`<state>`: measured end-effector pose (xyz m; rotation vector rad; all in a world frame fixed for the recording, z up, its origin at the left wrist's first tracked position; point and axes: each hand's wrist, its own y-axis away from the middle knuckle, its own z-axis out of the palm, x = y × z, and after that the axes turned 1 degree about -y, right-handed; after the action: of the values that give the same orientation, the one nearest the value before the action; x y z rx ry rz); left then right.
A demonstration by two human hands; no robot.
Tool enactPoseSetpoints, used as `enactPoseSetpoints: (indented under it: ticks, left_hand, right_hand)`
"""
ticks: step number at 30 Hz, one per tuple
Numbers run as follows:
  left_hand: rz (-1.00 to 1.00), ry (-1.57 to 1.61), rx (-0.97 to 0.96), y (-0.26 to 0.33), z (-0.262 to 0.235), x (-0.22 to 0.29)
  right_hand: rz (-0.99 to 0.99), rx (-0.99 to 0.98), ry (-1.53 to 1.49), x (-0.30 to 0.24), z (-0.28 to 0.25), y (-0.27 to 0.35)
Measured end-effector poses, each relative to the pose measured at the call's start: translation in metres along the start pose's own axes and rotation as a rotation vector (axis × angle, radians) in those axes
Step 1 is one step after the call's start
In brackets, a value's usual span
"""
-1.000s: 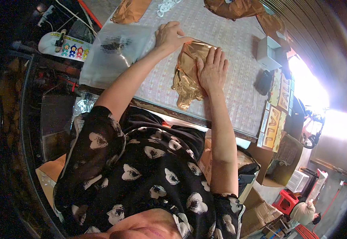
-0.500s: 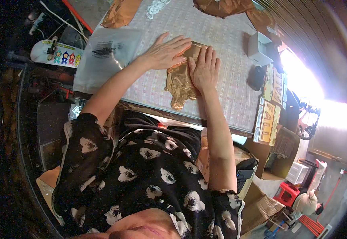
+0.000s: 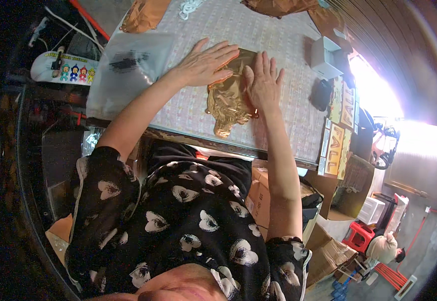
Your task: Folding and organizing gold-colored foil balloons at a workbench.
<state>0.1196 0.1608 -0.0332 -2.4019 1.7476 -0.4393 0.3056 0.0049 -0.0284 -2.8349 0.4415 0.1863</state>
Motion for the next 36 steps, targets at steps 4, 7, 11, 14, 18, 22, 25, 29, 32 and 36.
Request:
enactPoseSetpoints:
  ticks: [4, 7, 11, 14, 18, 22, 25, 29, 32, 36]
  left_hand:
    - [-0.008, -0.011, 0.05, -0.004, 0.007, 0.001]
    - [-0.024, -0.03, -0.015, -0.005, 0.0, 0.002]
    - [-0.037, -0.05, -0.042, -0.002, -0.002, 0.001]
    - [-0.022, -0.04, -0.052, -0.005, -0.002, 0.003]
    - [-0.029, 0.168, 0.082, -0.007, 0.002, -0.006]
    - [0.018, 0.559, 0.422, -0.005, 0.0, -0.033]
    - [-0.069, 0.404, 0.261, 0.022, -0.013, -0.034]
    - [-0.127, 0.367, 0.177, 0.049, -0.017, -0.016]
    - [-0.154, 0.362, 0.164, 0.056, -0.017, -0.002]
    - [-0.172, 0.362, 0.146, 0.056, -0.019, 0.002]
  right_hand:
    - [0.04, -0.025, 0.041, 0.012, 0.006, -0.002]
    - [0.097, -0.105, 0.077, 0.009, -0.003, -0.001]
    - [-0.074, -0.022, -0.011, -0.028, -0.002, 0.011]
    - [-0.074, -0.032, 0.0, -0.024, 0.008, 0.017]
    - [-0.09, -0.014, -0.016, -0.024, 0.008, 0.016]
    - [-0.095, -0.009, 0.008, -0.024, 0.009, 0.016]
    - [-0.072, -0.014, 0.026, -0.026, 0.006, 0.017]
    - [-0.074, 0.011, 0.006, -0.025, 0.008, 0.018]
    - [-0.078, 0.014, 0.026, -0.026, 0.008, 0.017]
    - [-0.093, 0.036, 0.016, -0.026, 0.01, 0.016]
